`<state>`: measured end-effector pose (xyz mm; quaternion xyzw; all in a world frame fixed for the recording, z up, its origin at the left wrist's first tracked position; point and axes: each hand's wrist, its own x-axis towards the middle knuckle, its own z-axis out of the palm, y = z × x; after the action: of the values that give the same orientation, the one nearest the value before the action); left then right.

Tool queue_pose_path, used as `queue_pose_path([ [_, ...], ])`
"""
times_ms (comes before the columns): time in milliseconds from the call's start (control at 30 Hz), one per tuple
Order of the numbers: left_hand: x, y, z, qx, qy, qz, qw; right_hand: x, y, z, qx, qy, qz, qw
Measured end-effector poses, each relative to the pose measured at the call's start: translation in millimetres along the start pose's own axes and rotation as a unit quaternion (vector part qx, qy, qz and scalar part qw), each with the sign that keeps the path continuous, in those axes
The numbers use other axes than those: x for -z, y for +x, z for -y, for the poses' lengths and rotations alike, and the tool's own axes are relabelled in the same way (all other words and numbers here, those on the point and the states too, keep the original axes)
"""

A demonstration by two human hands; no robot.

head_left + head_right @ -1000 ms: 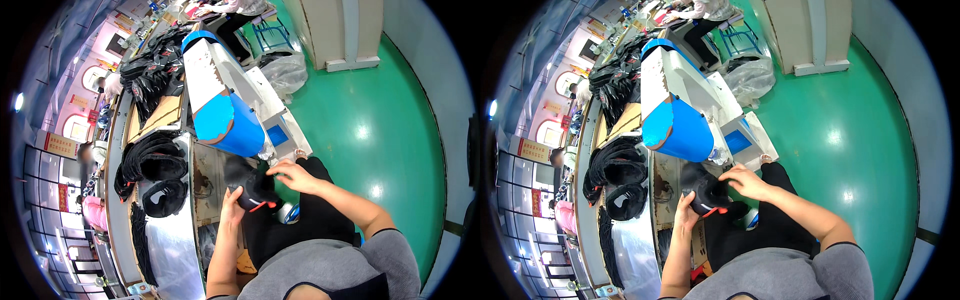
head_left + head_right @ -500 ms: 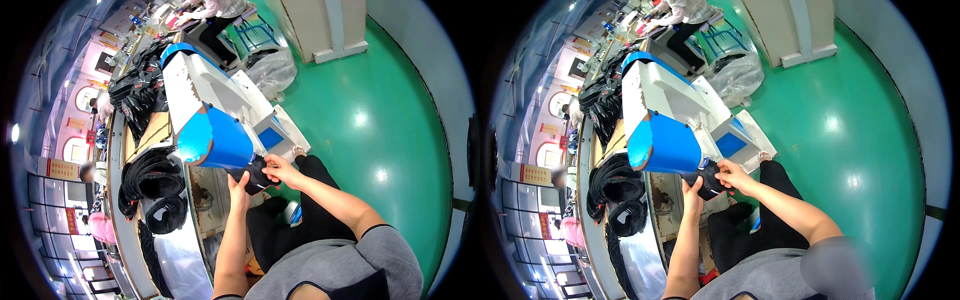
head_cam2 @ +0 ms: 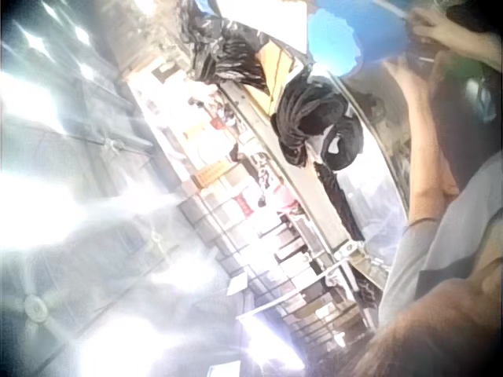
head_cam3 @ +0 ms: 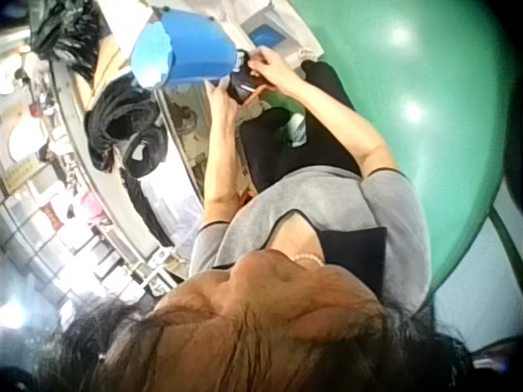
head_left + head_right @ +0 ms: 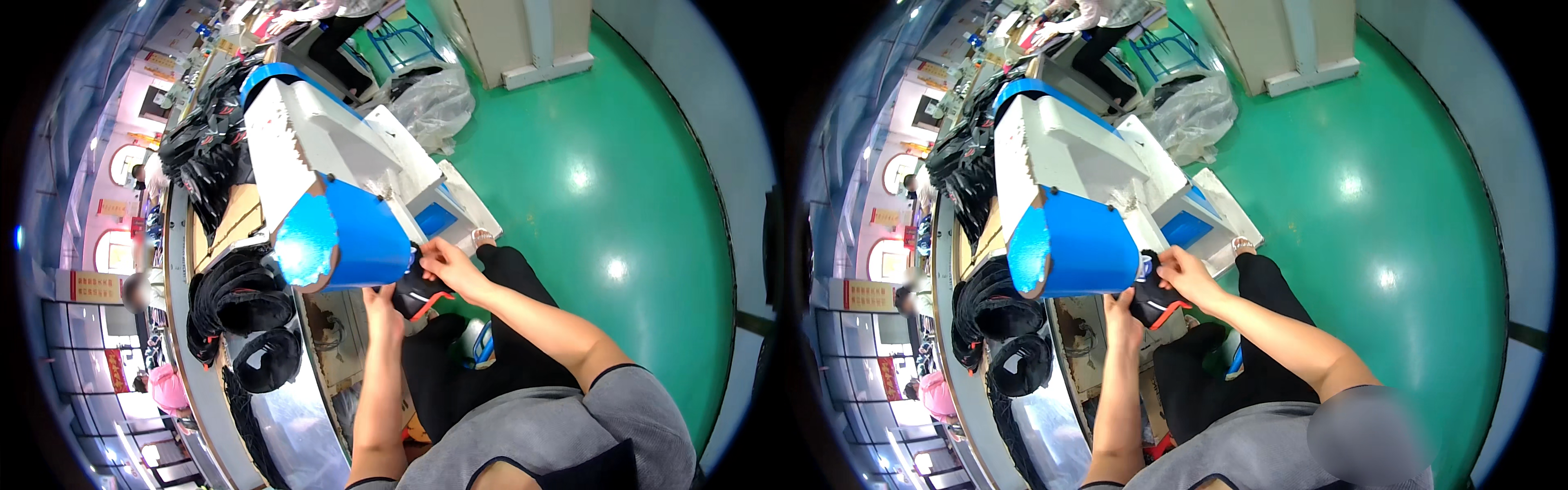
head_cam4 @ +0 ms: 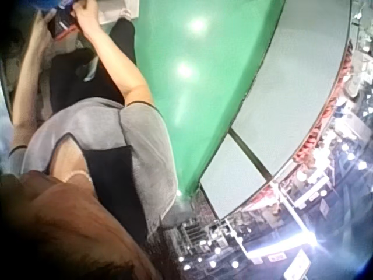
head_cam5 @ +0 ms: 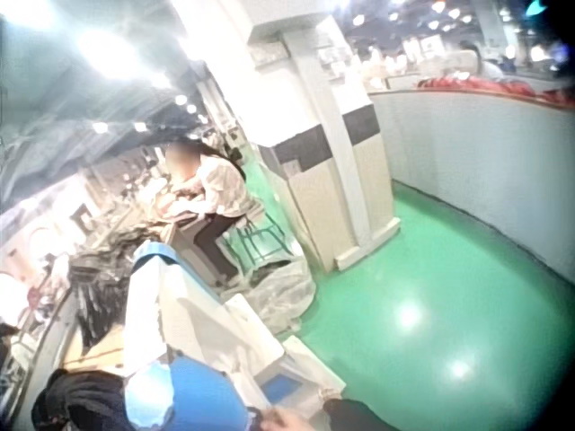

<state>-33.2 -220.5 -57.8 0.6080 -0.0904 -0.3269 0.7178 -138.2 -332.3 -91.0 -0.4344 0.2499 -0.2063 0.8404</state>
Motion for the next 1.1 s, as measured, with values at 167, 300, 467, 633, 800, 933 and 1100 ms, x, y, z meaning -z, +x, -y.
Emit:
queue_pose_path([
  [167,3.5,-55.0,-18.6,-0.041,0.178,0.034,0.983,-6.0,-19.4,-22.2,0.075,-0.112,-0.031,0.99],
  [300,57.7,-125.0,-45.7,-0.11,0.429,0.024,0.896,-42.4,-64.6,-19.0,-0.086,-0.034,0.146,0.985],
  [467,141.7,-214.5,-122.2,-0.171,0.68,-0.141,0.699,-109.5,-39.4,-21.6,0.023,-0.192,0.267,0.944],
  [633,296.8,-287.6,-151.9,-0.139,0.856,-0.287,0.406,-219.3,-2.8,-26.6,0.32,-0.39,0.314,0.804],
  [800,440.0,-339.6,-94.2,0.009,0.916,-0.292,0.275,-294.2,25.9,-38.5,0.333,-0.515,0.327,0.719],
  [933,423.8,-339.8,-91.1,-0.053,0.887,-0.347,0.301,-286.4,50.9,-54.6,0.273,-0.498,0.413,0.712],
  [1100,311.2,-295.9,-121.2,-0.261,0.72,-0.277,0.58,-294.3,-42.2,-27.7,0.37,-0.419,0.383,0.735],
])
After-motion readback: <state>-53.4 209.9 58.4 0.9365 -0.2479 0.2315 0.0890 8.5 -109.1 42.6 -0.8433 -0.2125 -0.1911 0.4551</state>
